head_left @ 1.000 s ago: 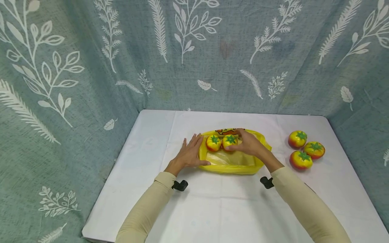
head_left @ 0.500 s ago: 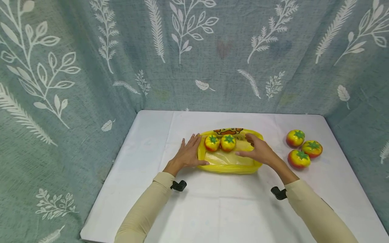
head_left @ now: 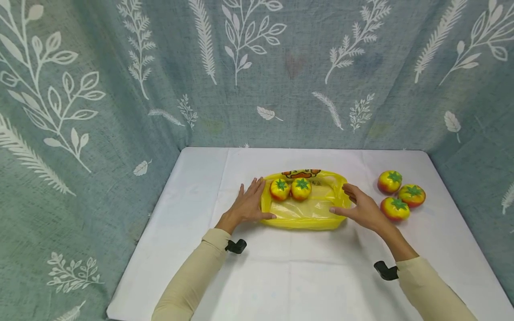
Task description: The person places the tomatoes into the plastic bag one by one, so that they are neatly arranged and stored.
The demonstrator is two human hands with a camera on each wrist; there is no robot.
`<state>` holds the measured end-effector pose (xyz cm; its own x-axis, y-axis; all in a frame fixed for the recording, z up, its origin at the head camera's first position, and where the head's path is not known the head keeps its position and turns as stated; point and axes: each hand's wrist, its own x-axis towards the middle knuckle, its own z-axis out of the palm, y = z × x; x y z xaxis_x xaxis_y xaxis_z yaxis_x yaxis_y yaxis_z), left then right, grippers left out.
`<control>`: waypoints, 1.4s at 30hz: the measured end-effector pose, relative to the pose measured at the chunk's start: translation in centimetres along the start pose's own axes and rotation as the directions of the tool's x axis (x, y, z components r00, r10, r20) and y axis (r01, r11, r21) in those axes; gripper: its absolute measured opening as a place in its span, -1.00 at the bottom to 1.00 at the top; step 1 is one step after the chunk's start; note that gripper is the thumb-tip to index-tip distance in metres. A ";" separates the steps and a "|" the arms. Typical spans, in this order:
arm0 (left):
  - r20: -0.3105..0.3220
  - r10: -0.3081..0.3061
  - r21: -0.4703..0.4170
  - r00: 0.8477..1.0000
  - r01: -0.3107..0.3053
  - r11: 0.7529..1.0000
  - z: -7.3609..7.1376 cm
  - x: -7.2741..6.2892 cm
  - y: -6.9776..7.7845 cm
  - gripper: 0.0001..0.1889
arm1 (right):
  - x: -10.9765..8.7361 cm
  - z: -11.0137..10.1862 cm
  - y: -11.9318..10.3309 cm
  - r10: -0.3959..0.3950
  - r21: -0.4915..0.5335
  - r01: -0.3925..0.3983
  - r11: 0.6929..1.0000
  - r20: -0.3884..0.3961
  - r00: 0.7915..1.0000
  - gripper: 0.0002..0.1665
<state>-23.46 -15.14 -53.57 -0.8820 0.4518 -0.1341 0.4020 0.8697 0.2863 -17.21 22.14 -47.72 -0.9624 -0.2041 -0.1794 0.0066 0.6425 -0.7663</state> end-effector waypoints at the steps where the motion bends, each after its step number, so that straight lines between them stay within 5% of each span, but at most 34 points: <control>1: 0.000 -0.002 -0.001 1.000 0.002 1.000 0.0 0.0 0.0 0.33 | -0.3 -0.2 0.2 0.001 0.003 -0.001 1.000 -0.006 1.000 0.26; 15: -0.002 -0.003 0.003 1.000 0.003 1.000 -0.1 0.0 0.1 0.33 | -4.1 -2.2 3.2 0.064 0.106 -0.052 0.993 -0.115 0.991 0.26; 26: 0.003 -0.004 -0.007 1.000 0.004 1.000 0.0 -0.1 0.0 0.34 | -7.0 -3.5 5.8 0.111 0.061 -0.098 0.993 -0.263 0.958 0.19; 32: -0.006 -0.004 -0.004 1.000 0.004 1.000 0.1 0.0 0.0 0.34 | -8.3 -4.5 8.1 0.121 0.092 -0.094 0.991 -0.358 0.926 0.09; 42: 0.010 -0.011 0.006 1.000 0.011 1.000 0.1 -0.1 0.0 0.34 | -8.9 -5.5 11.2 0.289 0.178 -0.234 0.956 -0.433 0.854 0.14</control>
<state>-23.35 -15.14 -53.62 -0.8837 0.4444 -0.1468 0.3940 0.8757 0.2792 -10.11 35.19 -51.28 -0.9374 0.3312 -0.1075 0.2793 0.5307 -0.8002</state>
